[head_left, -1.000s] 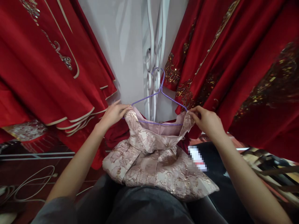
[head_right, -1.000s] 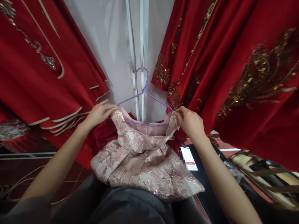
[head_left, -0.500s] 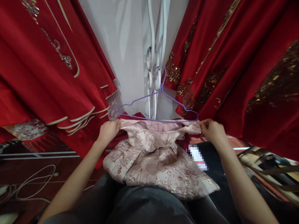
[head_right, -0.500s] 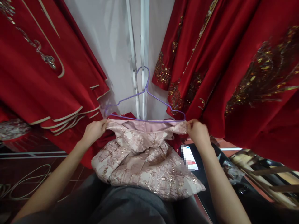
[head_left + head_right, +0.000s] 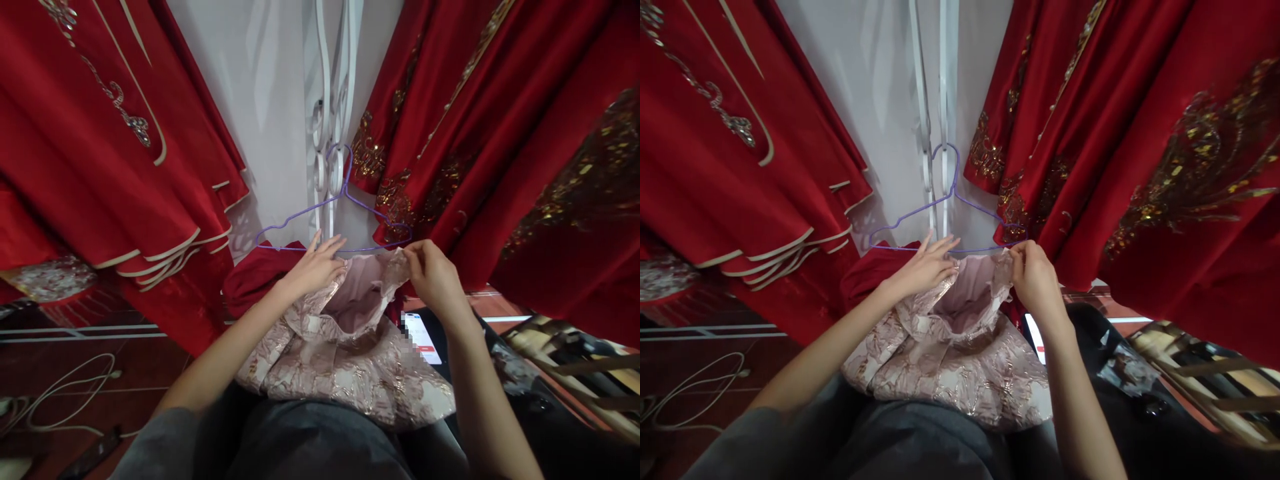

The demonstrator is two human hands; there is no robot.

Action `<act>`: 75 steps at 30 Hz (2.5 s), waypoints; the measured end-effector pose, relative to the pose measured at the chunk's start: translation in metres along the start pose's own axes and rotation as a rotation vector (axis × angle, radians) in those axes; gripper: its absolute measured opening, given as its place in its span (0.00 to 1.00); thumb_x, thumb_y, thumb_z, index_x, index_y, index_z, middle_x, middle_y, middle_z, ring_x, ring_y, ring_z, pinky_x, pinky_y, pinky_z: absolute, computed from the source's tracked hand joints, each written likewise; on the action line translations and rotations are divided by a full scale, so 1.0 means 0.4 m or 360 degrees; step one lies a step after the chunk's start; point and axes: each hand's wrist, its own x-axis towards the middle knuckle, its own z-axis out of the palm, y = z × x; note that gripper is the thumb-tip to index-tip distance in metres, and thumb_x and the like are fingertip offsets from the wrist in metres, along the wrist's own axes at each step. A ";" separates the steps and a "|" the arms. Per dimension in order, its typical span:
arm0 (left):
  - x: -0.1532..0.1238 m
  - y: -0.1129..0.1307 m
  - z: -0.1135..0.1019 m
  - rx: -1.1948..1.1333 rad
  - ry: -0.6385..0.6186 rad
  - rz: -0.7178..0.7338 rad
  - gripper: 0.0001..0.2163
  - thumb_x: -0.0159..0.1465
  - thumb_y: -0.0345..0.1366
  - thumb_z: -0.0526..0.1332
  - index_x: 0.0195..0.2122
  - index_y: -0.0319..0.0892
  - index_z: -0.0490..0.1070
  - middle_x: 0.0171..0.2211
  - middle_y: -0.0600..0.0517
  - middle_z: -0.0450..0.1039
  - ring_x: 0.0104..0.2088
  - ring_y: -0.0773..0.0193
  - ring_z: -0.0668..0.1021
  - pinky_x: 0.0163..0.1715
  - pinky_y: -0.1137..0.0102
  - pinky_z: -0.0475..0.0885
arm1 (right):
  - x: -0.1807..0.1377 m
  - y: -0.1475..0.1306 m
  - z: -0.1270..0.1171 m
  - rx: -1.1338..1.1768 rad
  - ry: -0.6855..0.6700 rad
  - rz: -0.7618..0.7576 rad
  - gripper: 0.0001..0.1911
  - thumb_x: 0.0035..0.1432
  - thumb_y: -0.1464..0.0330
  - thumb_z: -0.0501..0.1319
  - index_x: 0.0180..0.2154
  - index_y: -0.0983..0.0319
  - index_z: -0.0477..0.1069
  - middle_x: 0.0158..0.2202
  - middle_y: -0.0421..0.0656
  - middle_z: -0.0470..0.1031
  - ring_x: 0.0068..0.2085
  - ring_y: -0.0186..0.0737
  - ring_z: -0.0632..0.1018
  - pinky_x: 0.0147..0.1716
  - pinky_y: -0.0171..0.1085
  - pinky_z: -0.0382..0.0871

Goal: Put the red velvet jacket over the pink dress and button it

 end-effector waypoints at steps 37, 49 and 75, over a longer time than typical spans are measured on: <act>-0.105 0.028 0.006 -0.0368 0.0056 -0.0116 0.14 0.69 0.41 0.51 0.35 0.44 0.75 0.55 0.47 0.66 0.58 0.59 0.66 0.60 0.53 0.48 | 0.022 0.219 -0.061 -0.0206 0.0187 0.0550 0.04 0.51 0.68 0.54 0.31 0.59 0.65 0.31 0.49 0.73 0.35 0.49 0.74 0.38 0.44 0.65; -0.084 0.038 -0.002 -0.0645 0.0014 -0.0079 0.14 0.69 0.41 0.52 0.34 0.46 0.76 0.59 0.51 0.66 0.59 0.60 0.66 0.58 0.57 0.52 | 0.070 0.049 -0.020 -0.0040 0.0578 -0.0263 0.09 0.59 0.64 0.56 0.35 0.61 0.72 0.38 0.49 0.71 0.42 0.47 0.74 0.44 0.45 0.68; -0.339 -0.294 0.003 -0.0870 0.1038 -0.1603 0.15 0.57 0.45 0.60 0.35 0.37 0.74 0.31 0.48 0.77 0.33 0.60 0.77 0.36 0.69 0.71 | 0.119 0.069 0.032 0.0344 0.0187 -0.0150 0.16 0.59 0.53 0.56 0.35 0.59 0.69 0.30 0.41 0.75 0.29 0.39 0.73 0.29 0.34 0.63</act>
